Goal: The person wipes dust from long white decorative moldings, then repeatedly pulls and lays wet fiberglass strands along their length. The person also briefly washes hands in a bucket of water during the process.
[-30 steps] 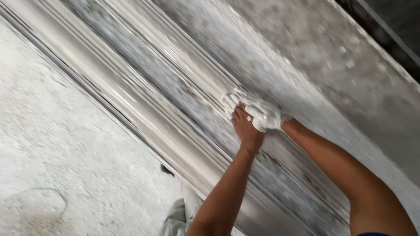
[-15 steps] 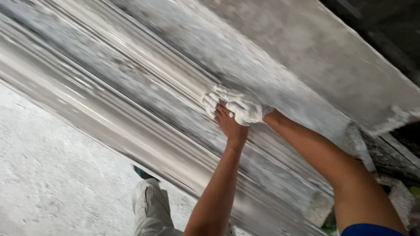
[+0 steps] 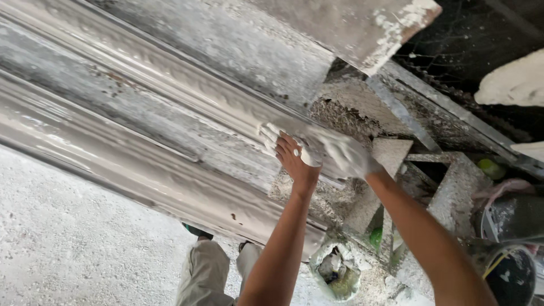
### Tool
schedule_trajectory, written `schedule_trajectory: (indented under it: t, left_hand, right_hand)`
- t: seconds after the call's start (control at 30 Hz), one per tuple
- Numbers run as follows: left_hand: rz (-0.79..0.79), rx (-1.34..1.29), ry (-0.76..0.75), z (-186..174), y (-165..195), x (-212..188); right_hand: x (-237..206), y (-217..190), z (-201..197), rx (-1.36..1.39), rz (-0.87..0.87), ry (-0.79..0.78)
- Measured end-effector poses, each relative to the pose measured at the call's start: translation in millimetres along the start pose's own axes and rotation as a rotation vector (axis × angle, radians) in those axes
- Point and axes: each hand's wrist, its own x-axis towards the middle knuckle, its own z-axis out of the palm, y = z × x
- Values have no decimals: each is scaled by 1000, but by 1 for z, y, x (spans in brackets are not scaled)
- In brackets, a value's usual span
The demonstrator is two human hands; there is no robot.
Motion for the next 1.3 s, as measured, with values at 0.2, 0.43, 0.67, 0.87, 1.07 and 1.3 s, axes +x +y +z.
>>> schedule_trajectory:
  t: [0.2,0.43,0.67,0.87,1.07,1.3]
  left_hand:
    - [-89,40,-215,44,28,-64]
    - [129,214,-602,81,53,-168]
    - [98,-418,-1207,45,34,-191]
    - [-100,-714,-1315,-53,-38,-114]
    - [34,-1004,-1051,-121,-69,-78]
    - [138,-1115,-883,-178,-97,-61]
  right_hand:
    - [-101,11,53,1076,599,790]
    - [-134,23,75,1796,558,690]
    - [-161,43,46,1861,520,825]
    - [-57,35,-15,1857,906,956]
    - [35,-29,-18,1386,470,473]
    - [-62,4,-42,1200,757,618]
